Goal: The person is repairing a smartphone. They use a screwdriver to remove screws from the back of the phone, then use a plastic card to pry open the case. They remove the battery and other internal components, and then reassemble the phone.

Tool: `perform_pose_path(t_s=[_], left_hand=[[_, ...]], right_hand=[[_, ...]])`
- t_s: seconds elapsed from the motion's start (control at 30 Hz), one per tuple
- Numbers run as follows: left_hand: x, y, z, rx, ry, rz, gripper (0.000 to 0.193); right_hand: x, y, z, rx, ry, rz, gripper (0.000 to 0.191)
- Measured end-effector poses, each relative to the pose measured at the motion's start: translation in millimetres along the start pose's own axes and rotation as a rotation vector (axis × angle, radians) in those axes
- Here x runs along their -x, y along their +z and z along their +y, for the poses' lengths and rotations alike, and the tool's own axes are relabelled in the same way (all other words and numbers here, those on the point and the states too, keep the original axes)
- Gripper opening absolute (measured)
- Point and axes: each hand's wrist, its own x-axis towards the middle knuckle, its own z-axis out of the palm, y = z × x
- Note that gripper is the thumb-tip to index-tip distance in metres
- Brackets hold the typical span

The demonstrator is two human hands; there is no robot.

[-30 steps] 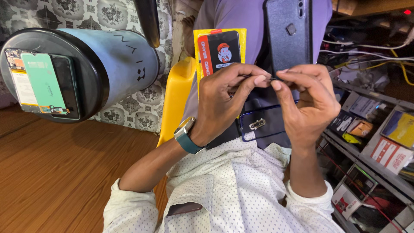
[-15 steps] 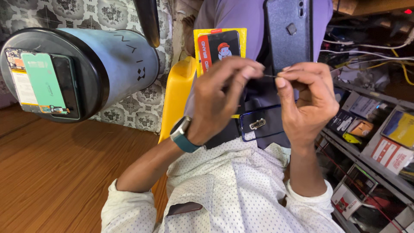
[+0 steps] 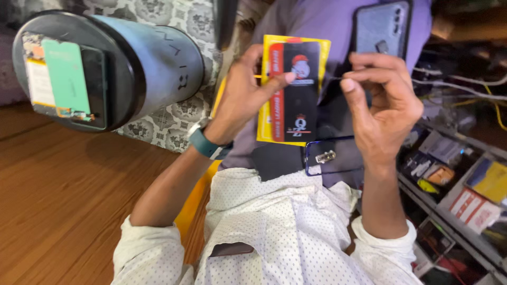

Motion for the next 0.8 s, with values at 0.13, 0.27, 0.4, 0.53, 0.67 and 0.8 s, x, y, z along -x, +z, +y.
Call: perform_pose_path(t_s=[0.13,0.27,0.4,0.53,0.67,0.8], left_hand=[[5.8,7.0,-2.3,0.261,0.297,-0.074,0.048],[11.3,10.2,-1.0,0.289,0.418,-0.16,0.042],[11.0,12.9,1.5,0.221,0.351,-0.138,0.043],[10.9,15.0,0.1,0.132,0.386,-0.071,0.041],[9.6,15.7,-5.6,0.092,0.399,-0.046,0.04],[8.9,18.5,-9.7,0.279,0.333,-0.057,0.032]], right_hand=[[-22.8,2.4,-14.8,0.293,-0.321,-0.152,0.015],[-35.9,3.1,-18.7,0.364,-0.414,-0.221,0.018],[-40.2,4.4,-9.8,0.361,-0.43,-0.237,0.018],[-36.9,7.9,0.2,0.396,-0.511,-0.181,0.019],[-33.8,9.2,6.0,0.376,-0.519,-0.218,0.02],[-27.0,11.6,9.2,0.4,-0.565,-0.221,0.021]])
